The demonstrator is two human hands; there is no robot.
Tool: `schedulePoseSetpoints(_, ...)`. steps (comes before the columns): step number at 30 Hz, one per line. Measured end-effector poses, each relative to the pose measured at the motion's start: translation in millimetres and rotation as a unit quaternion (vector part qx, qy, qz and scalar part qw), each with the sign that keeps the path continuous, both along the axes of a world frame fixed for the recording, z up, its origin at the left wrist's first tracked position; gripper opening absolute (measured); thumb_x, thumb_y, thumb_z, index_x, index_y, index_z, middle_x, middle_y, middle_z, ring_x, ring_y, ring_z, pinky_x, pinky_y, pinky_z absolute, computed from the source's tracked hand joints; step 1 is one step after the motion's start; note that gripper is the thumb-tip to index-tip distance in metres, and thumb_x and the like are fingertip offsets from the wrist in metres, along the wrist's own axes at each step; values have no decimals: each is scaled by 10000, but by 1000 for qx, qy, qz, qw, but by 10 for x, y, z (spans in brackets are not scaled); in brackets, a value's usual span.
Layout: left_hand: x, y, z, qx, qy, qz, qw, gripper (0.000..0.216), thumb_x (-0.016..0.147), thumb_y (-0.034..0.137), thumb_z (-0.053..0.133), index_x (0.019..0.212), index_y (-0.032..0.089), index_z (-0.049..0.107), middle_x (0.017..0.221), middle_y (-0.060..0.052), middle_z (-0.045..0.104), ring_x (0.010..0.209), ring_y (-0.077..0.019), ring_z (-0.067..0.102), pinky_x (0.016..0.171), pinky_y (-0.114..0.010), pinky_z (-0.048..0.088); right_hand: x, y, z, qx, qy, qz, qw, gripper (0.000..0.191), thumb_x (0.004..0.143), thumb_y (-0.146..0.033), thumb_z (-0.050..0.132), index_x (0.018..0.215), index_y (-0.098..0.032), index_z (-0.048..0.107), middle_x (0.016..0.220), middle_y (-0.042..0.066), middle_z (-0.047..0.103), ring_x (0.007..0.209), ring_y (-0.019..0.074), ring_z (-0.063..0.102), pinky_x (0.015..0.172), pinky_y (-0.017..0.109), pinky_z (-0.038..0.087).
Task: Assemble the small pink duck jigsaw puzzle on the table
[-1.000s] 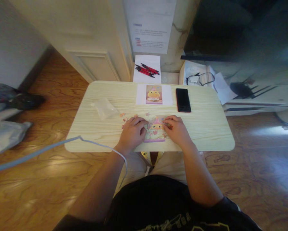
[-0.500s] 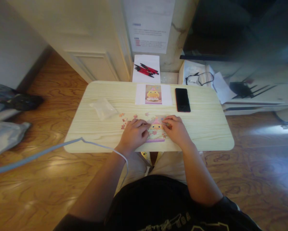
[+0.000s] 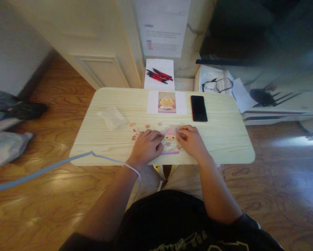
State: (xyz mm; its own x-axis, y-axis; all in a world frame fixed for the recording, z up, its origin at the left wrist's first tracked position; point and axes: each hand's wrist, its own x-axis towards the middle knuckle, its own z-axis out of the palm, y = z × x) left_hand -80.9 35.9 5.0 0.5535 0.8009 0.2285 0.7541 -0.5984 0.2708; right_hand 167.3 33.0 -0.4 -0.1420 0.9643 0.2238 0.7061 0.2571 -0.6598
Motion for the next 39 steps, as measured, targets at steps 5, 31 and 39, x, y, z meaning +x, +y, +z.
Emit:
schedulePoseSetpoints(5, -29, -21, -37, 11, -34, 17, 999, 331, 934, 191, 571, 1203, 232, 758, 1201, -68, 730, 1092, -261, 634, 974, -444, 514, -1, -2, 13, -3, 7, 0, 1000, 204, 918, -197, 695, 1084, -259, 796, 1154, 79, 703, 1147, 279, 602, 1043, 465, 531)
schedulePoseSetpoints(31, -144, -79, -104, 1, -18, 8, 1000, 347, 935, 222, 612, 1257, 269, 731, 1256, -46, 739, 1103, -264, 642, 957, -459, 504, 10, -27, 181, -35, -3, 25, 999, 284, 934, -140, 650, 1149, -281, 769, 1231, 63, 684, 1173, 278, 600, 1053, 490, 538)
schedulePoseSetpoints(39, -61, -56, -9, 15, -10, 74, 997, 207, 938, 259, 628, 1119, 236, 727, 1151, -60, 750, 1036, -271, 643, 908, -446, 481, 9, -11, 208, -35, -6, 34, 999, 265, 948, -148, 649, 1151, -269, 767, 1225, 66, 685, 1175, 271, 601, 1062, 486, 531)
